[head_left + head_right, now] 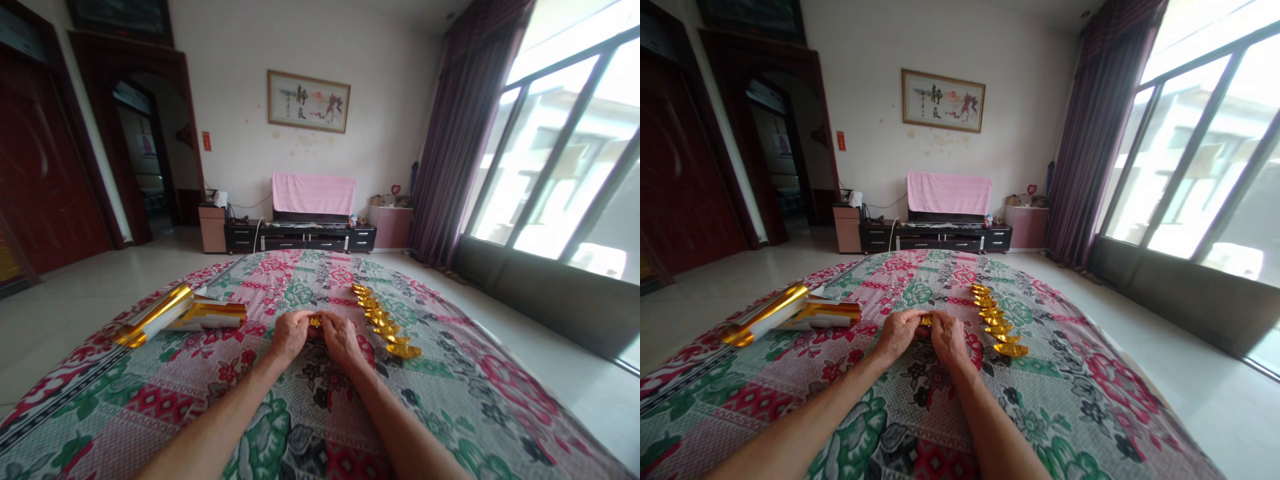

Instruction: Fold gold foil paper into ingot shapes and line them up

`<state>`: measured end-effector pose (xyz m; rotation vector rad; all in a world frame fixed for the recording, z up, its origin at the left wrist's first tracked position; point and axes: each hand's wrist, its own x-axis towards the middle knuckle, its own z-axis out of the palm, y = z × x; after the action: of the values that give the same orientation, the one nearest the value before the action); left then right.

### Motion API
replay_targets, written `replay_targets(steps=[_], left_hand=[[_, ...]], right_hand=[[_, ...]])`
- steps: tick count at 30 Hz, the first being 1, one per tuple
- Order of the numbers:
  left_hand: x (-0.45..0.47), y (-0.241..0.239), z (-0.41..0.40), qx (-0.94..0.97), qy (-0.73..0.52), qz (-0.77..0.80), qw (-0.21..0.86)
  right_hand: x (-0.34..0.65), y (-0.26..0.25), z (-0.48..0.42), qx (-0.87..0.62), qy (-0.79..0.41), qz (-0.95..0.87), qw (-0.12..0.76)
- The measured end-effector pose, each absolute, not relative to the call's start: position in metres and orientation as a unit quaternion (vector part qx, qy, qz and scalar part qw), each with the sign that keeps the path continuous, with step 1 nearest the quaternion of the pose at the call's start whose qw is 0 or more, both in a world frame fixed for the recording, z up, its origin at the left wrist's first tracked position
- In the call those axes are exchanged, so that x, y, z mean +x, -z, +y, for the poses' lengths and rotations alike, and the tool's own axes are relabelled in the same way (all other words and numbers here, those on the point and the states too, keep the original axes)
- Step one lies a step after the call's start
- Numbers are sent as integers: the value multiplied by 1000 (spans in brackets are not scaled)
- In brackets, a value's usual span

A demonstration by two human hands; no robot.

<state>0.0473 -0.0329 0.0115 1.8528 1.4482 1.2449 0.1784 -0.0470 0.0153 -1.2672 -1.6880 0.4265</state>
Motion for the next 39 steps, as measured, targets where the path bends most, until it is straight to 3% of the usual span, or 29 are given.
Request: replay_targets(steps=[14,28,39], left_hand=[[47,-8,-29,658,-459,541,251],[50,-23,-33,536,-485,522,452],[52,-22,-34,521,-489,509,480]], right_hand=[[178,-17,-47,-533,-155,-678,481],[181,-8,-41,-505,-223,-667,500],[183,-5,-38,-496,-247,-667,498]])
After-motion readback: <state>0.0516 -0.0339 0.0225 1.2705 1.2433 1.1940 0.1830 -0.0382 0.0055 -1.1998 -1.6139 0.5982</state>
